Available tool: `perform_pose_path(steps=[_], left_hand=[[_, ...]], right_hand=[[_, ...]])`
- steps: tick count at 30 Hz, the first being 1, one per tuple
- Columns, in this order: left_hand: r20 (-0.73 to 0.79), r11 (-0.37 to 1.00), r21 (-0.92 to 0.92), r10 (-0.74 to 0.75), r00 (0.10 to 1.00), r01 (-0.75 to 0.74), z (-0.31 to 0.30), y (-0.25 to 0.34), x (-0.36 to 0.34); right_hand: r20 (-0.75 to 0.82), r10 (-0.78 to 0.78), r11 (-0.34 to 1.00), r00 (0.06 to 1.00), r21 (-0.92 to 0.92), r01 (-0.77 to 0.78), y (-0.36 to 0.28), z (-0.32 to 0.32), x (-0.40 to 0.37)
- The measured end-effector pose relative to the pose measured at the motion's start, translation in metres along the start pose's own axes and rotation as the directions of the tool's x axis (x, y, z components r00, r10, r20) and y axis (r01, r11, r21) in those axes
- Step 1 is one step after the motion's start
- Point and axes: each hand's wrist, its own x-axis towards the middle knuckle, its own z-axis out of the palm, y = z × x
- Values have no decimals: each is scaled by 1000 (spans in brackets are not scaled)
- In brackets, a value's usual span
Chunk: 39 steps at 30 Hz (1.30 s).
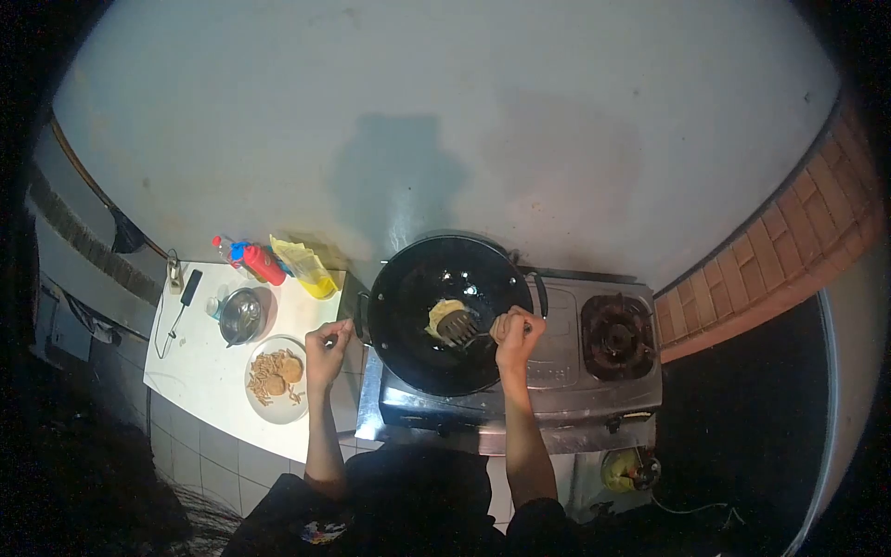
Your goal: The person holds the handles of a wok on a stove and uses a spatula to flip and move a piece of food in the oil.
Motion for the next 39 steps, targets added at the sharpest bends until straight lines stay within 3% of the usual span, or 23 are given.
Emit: perform_pose_path(steps=[8,10,11,12,14,15,16,18,20,22,24,26,27,29,30,32,33,35,36,38,39], left_hand=[[-11,999,47,-21,1000,21,5,-4,4],[-10,998,60,-34,999,34,6,-1,5],[-11,997,62,-35,999,35,6,2,5],[-3,998,57,-34,999,34,7,5,5],[-4,995,53,-89,996,89,7,7,5],[-6,997,58,-46,999,46,6,5,5],[-6,997,58,-48,999,48,7,6,5],[-3,995,101,-24,1000,24,6,10,5],[-1,994,104,-32,999,32,5,8,3],[0,995,101,-28,1000,28,6,7,4],[-4,991,121,-54,999,54,6,6,3],[-9,991,120,-57,998,57,6,9,3],[-11,991,118,-61,998,62,7,10,4],[-10,991,115,-69,998,70,7,11,4],[-6,991,111,-79,997,80,6,10,4],[2,991,108,-73,997,72,5,9,3],[5,993,99,-63,998,62,6,9,5],[14,994,90,-61,998,59,4,5,7],[26,995,83,-63,998,60,4,3,8],[21,994,86,-69,997,67,4,-2,7],[18,993,88,-78,997,76,5,-2,7]], right_hand=[[57,149,982,987,-127,-141,14,0,-1],[-122,120,961,985,-236,-146,21,3,-3],[-54,133,937,990,-319,-143,22,-4,-3],[-109,121,951,987,-272,-146,27,-2,-4],[5,130,926,991,-358,-120,28,-7,-6],[105,122,828,987,-559,-44,40,-23,-6],[104,124,828,987,-560,-45,45,-21,-8],[36,-158,850,987,-504,154,57,-8,-13],[23,-118,856,993,-504,113,54,-11,-17],[154,-22,819,988,-564,106,64,-31,-25],[160,-31,785,987,-607,123,63,-35,-27],[90,170,889,981,-445,-113,45,-28,-26],[92,168,890,981,-443,-111,47,-28,-26],[263,-148,640,953,-710,296,53,-30,-28],[261,-148,641,954,-709,294,50,-24,-30],[-36,-123,943,992,-317,105,42,-12,-34],[-31,-129,942,991,-315,113,37,-12,-32],[76,-62,989,995,-130,71,26,-14,-32],[79,-66,989,995,-127,76,22,-9,-31],[6,-113,991,994,65,113,13,0,-30],[-2,-63,997,998,39,63,9,2,-27]])
